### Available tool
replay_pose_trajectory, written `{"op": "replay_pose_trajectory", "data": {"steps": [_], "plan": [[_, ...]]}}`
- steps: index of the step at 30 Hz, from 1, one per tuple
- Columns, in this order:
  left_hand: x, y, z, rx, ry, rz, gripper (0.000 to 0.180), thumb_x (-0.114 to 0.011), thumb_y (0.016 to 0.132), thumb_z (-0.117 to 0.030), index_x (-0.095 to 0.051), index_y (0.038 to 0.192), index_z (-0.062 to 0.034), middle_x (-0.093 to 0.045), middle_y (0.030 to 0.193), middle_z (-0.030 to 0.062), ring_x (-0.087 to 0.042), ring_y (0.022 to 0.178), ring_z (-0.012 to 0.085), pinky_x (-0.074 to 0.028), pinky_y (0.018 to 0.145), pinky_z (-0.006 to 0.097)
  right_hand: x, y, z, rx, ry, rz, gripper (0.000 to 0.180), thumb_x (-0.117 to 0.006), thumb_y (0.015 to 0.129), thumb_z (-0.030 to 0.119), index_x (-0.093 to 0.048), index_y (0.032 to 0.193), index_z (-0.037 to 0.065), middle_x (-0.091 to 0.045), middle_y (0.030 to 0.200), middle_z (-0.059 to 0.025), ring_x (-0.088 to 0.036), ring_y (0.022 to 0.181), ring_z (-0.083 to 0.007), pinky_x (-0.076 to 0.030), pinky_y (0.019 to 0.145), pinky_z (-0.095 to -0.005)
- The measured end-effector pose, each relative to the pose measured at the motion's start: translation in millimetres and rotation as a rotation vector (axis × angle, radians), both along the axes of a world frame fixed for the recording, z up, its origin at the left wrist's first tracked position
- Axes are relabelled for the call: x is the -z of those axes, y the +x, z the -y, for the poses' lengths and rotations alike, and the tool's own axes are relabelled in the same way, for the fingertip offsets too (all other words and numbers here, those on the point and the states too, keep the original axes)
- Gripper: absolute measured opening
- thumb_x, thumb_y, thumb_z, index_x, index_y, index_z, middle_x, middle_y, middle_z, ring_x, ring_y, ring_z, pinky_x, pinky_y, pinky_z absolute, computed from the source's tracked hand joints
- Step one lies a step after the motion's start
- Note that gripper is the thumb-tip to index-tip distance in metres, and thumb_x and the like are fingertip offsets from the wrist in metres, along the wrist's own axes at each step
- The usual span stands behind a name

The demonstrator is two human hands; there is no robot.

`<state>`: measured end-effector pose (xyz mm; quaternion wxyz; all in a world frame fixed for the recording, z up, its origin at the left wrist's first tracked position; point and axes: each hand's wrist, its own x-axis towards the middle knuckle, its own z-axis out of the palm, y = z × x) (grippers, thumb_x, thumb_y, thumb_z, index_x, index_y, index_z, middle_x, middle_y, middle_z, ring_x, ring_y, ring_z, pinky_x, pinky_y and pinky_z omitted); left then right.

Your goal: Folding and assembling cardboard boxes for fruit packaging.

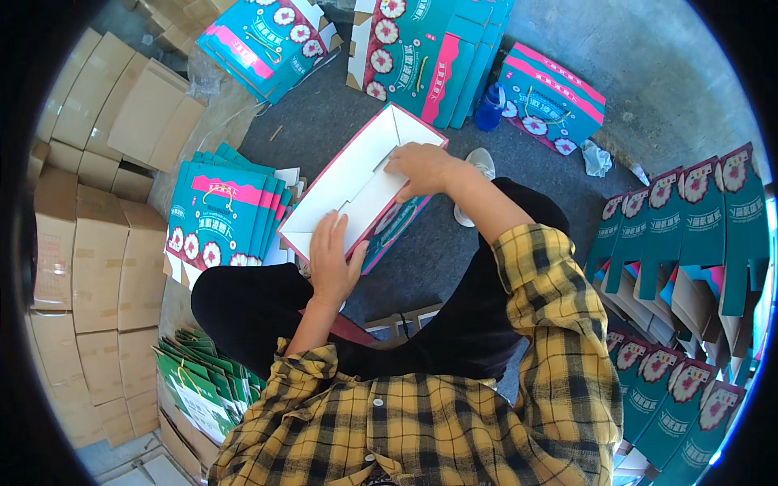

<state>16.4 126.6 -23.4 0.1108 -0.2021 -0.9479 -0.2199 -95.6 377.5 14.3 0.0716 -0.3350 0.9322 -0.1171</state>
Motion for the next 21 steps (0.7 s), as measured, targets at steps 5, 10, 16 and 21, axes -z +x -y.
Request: {"op": "replay_pose_trajectory", "data": {"steps": [5, 10, 16, 21], "plan": [[17, -16, 54, -0.337, 0.424, -0.237, 0.057, -0.062, 0.086, -0.028, -0.043, 0.131, 0.0033, -0.041, 0.137, 0.0213, -0.037, 0.131, 0.0354, -0.029, 0.108, 0.046, -6, -20, -23, 0.368, -0.354, -0.058, 0.048, -0.058, 0.087, 0.044, -0.061, 0.115, 0.005, -0.060, 0.116, -0.0157, -0.054, 0.111, -0.0336, -0.043, 0.095, -0.0404], [30, -33, 82, -0.705, 1.586, 0.845, 0.079, -0.040, 0.092, -0.062, -0.036, 0.140, 0.0008, -0.034, 0.145, 0.0183, -0.032, 0.134, 0.0322, -0.026, 0.109, 0.040, 35, -49, -48, 0.688, -0.419, -0.035, 0.056, -0.043, 0.093, 0.050, -0.059, 0.118, 0.003, -0.060, 0.115, -0.0189, -0.053, 0.113, -0.0358, -0.042, 0.096, -0.0399], [101, -34, 115, -0.463, 1.832, 1.001, 0.045, -0.043, 0.091, -0.037, -0.059, 0.116, -0.0036, -0.065, 0.106, 0.0148, -0.063, 0.099, 0.0342, -0.051, 0.084, 0.048, 44, -57, -53, 0.923, -0.761, 0.845, 0.080, -0.034, 0.089, 0.069, -0.057, 0.119, -0.001, -0.063, 0.111, -0.0175, -0.063, 0.093, -0.0230, -0.051, 0.058, -0.0287], [100, -29, 103, -0.649, 1.440, 1.118, 0.042, -0.045, 0.086, -0.031, -0.061, 0.104, 0.0025, -0.067, 0.099, 0.0174, -0.066, 0.088, 0.0330, -0.054, 0.075, 0.045, 38, -35, -45, 0.873, -0.678, 0.958, 0.057, -0.045, 0.093, 0.056, -0.064, 0.110, 0.005, -0.068, 0.095, -0.0046, -0.065, 0.081, -0.0155, -0.051, 0.075, -0.0288]]}}
